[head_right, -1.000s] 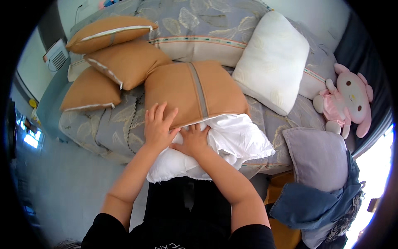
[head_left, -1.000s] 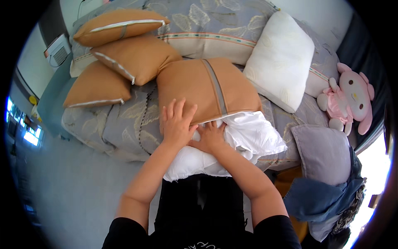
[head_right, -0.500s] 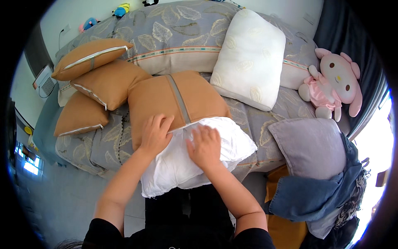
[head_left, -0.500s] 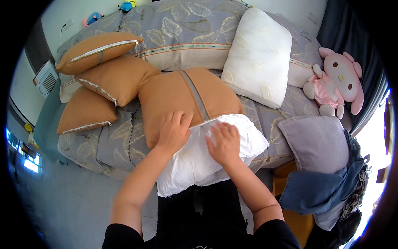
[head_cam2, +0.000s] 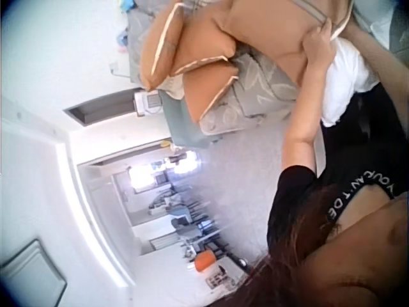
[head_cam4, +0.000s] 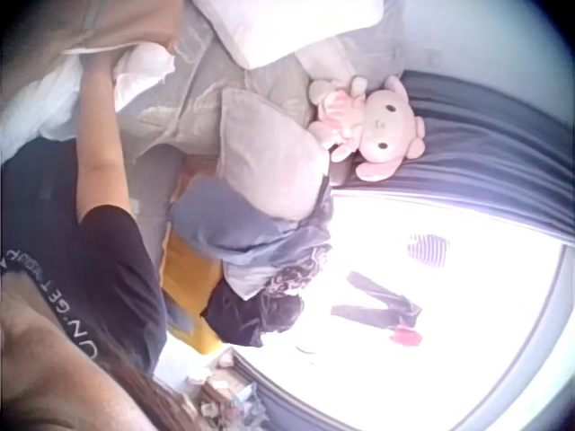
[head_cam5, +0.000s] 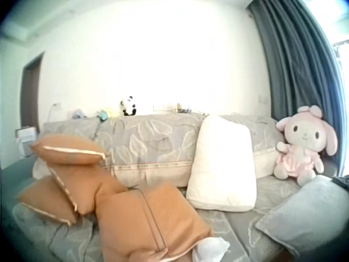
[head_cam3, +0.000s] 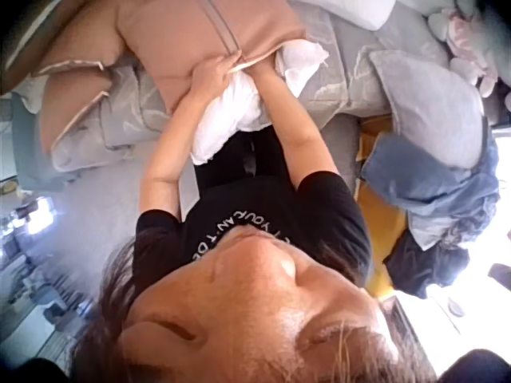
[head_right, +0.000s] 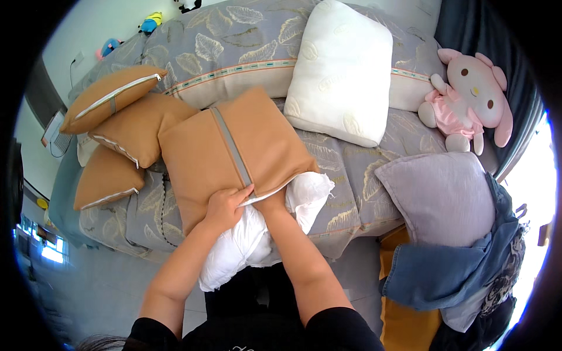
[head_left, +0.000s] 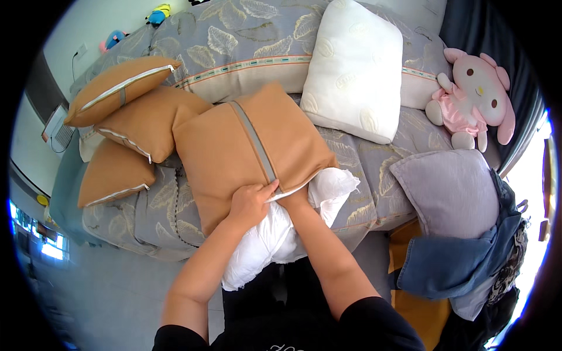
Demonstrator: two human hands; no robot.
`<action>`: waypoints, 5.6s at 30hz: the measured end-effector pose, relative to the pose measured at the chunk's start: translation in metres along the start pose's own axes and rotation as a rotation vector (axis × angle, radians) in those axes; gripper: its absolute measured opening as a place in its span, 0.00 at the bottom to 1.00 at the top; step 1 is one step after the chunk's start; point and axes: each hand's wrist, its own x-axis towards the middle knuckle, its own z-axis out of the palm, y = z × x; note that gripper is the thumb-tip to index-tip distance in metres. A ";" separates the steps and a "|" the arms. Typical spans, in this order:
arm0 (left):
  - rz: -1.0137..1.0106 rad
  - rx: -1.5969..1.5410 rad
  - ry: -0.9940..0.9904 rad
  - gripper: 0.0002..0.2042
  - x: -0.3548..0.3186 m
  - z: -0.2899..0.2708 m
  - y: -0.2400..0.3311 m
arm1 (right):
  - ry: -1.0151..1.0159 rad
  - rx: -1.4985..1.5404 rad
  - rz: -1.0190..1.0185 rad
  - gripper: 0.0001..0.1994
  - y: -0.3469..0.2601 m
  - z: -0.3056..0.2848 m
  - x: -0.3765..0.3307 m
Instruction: The person stuffs a pillow into a pillowcase and then pulls the cover to zip it closed.
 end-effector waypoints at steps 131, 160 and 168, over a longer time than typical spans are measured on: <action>-0.125 -0.646 0.007 0.18 -0.010 -0.050 0.027 | 0.476 0.242 -0.173 0.11 -0.039 -0.057 -0.074; -0.323 -0.390 0.764 0.27 -0.164 -0.001 0.078 | -0.024 -0.083 -0.623 0.33 0.014 -0.112 -0.225; -0.883 -1.823 0.370 0.22 -0.160 0.000 0.076 | 0.043 -0.192 -0.505 0.19 -0.036 -0.070 -0.147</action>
